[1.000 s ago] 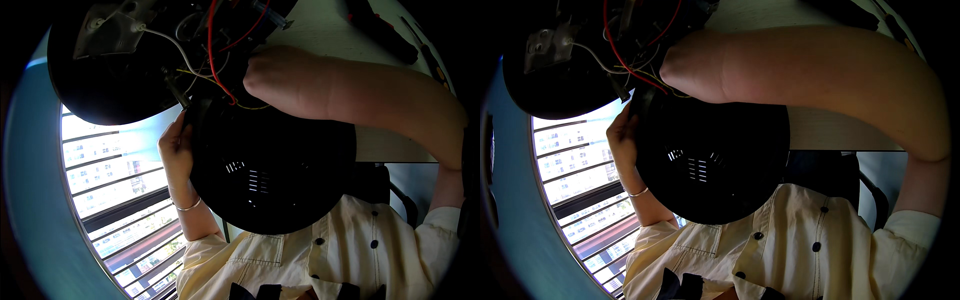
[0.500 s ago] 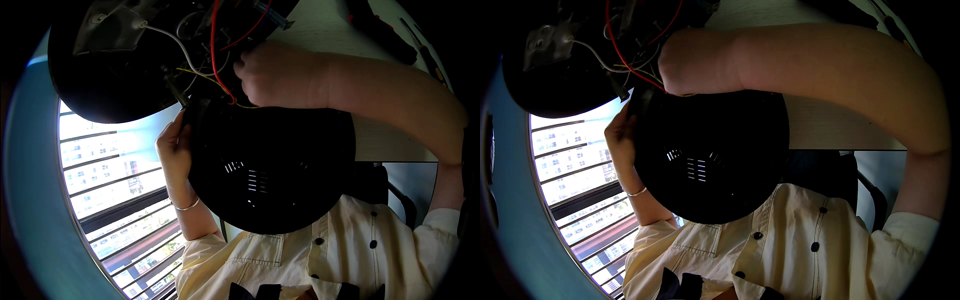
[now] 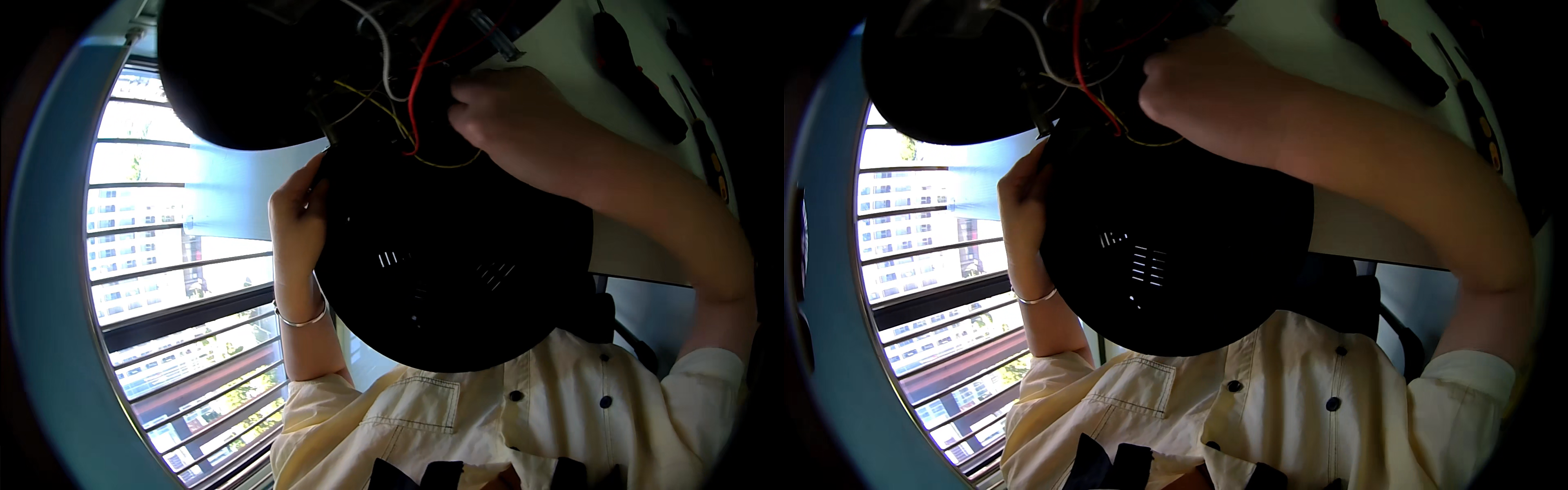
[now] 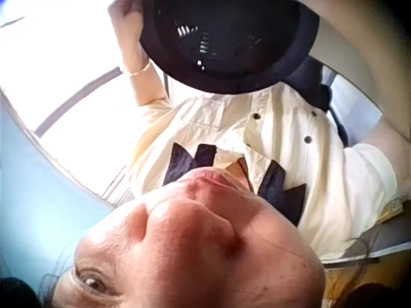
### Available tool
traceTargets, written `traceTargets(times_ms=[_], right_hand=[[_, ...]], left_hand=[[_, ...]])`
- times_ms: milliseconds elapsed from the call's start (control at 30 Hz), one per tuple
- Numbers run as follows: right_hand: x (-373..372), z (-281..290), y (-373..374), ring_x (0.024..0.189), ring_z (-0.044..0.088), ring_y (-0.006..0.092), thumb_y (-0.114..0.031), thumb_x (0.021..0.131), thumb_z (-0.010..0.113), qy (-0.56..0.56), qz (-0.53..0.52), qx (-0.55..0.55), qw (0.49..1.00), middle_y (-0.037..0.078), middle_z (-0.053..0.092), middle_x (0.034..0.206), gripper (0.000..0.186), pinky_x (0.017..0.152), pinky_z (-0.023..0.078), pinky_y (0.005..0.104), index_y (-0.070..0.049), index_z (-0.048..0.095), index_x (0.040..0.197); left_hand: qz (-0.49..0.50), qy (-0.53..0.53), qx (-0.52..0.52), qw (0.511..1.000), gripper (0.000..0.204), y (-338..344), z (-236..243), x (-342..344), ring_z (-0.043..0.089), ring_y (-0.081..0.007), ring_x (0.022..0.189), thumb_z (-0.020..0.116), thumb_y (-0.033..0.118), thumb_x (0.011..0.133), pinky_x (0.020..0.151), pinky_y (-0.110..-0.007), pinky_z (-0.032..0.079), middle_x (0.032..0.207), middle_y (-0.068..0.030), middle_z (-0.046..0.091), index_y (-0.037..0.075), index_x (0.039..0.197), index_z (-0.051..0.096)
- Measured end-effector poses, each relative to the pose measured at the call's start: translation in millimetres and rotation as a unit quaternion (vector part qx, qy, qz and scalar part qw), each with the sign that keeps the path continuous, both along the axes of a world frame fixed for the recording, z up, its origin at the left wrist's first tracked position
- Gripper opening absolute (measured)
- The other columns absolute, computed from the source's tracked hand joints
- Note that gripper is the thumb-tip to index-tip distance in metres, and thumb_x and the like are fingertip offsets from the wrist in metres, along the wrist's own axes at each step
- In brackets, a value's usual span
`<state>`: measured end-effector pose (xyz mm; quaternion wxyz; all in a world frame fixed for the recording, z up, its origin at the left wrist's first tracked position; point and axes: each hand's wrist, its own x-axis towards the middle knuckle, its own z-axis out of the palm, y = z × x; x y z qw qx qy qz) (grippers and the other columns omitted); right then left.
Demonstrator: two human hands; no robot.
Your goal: The person works on the internal wiring of a black cylindrical device, using a cordless screwdriver to remove and install screws while manipulating wires and components inside the housing.
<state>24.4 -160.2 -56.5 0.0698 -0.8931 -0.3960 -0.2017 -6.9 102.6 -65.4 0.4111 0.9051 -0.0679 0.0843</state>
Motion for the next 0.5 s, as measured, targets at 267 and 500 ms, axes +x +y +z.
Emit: traceTargets(times_ms=[267,500], right_hand=[[-50,29,-16,0.065,0.058,0.0122,-0.007,0.075,0.068,0.247,-0.072,0.256,0.932,0.005,0.058,0.076,0.010,0.057,0.045,0.0220,0.000,0.066,0.083],[-93,38,-6,0.066,0.058,0.0071,-0.007,0.079,0.067,0.453,-0.056,0.474,0.753,0.004,0.064,0.075,0.009,0.058,0.046,0.0179,0.000,0.067,0.085]], left_hand=[[0.051,-0.054,0.085,0.994,0.031,2,12,-1,0.059,-0.0127,0.058,0.066,0.013,0.078,0.053,-0.023,0.045,0.080,-0.0092,0.065,0.002,0.106,0.063],[-0.027,-0.173,-0.006,0.984,0.021,-27,34,-70,0.062,-0.0223,0.074,0.071,0.006,0.071,0.062,-0.029,0.050,0.084,-0.0112,0.064,0.002,0.092,0.066]])
